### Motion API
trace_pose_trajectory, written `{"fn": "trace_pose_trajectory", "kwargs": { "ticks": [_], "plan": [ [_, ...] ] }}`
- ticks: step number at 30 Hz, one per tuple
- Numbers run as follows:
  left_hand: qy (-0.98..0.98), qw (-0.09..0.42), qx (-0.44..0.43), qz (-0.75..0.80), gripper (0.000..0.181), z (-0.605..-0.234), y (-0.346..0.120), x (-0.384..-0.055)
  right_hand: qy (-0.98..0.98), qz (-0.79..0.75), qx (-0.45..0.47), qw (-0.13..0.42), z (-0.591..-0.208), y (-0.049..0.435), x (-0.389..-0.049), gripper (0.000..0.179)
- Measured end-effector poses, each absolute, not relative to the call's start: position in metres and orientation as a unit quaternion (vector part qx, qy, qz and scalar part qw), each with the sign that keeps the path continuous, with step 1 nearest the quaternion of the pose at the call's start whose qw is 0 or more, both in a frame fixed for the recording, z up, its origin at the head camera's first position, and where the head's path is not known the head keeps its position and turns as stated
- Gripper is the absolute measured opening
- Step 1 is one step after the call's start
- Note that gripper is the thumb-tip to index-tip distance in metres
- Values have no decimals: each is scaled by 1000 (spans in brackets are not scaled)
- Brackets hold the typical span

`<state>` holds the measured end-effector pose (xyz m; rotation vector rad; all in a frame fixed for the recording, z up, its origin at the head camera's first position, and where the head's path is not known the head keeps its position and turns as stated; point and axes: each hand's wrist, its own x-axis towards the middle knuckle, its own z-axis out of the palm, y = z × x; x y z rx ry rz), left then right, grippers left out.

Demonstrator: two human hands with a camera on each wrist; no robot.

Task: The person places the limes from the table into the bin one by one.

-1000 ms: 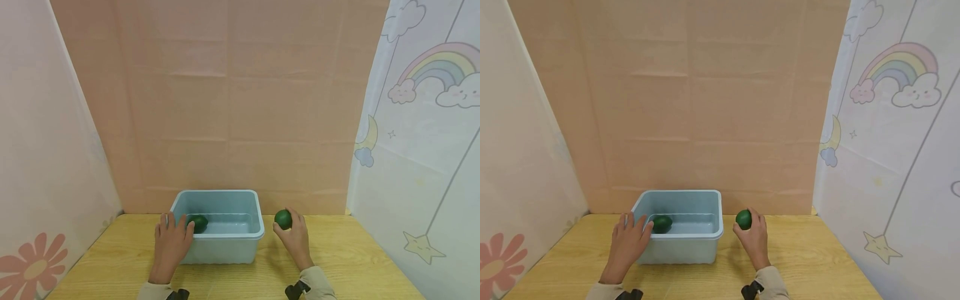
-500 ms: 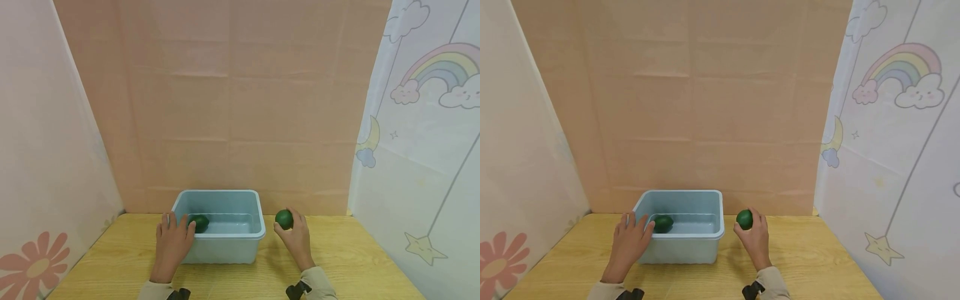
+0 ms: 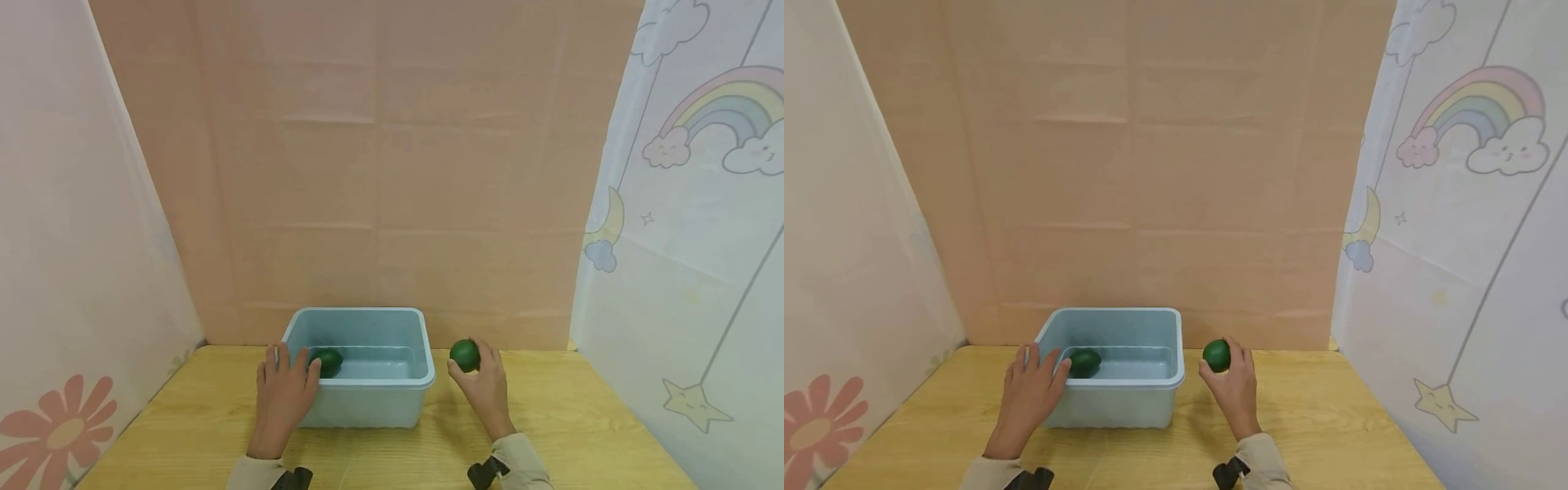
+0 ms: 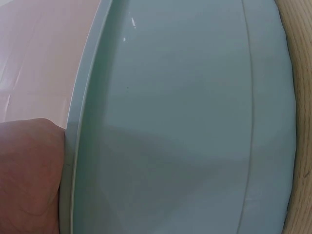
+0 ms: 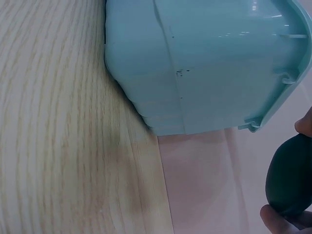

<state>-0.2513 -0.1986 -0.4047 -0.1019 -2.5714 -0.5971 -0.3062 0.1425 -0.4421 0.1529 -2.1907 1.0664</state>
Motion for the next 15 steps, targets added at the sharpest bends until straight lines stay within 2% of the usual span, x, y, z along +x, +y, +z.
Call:
{"fn": "trace_pose_trajectory", "kwargs": {
  "ticks": [15],
  "plan": [
    [-944, 245, -36, -217, 45, -403, -197, -250, -834, 423, 65, 349, -440, 143, -305, 61]
  ]
}}
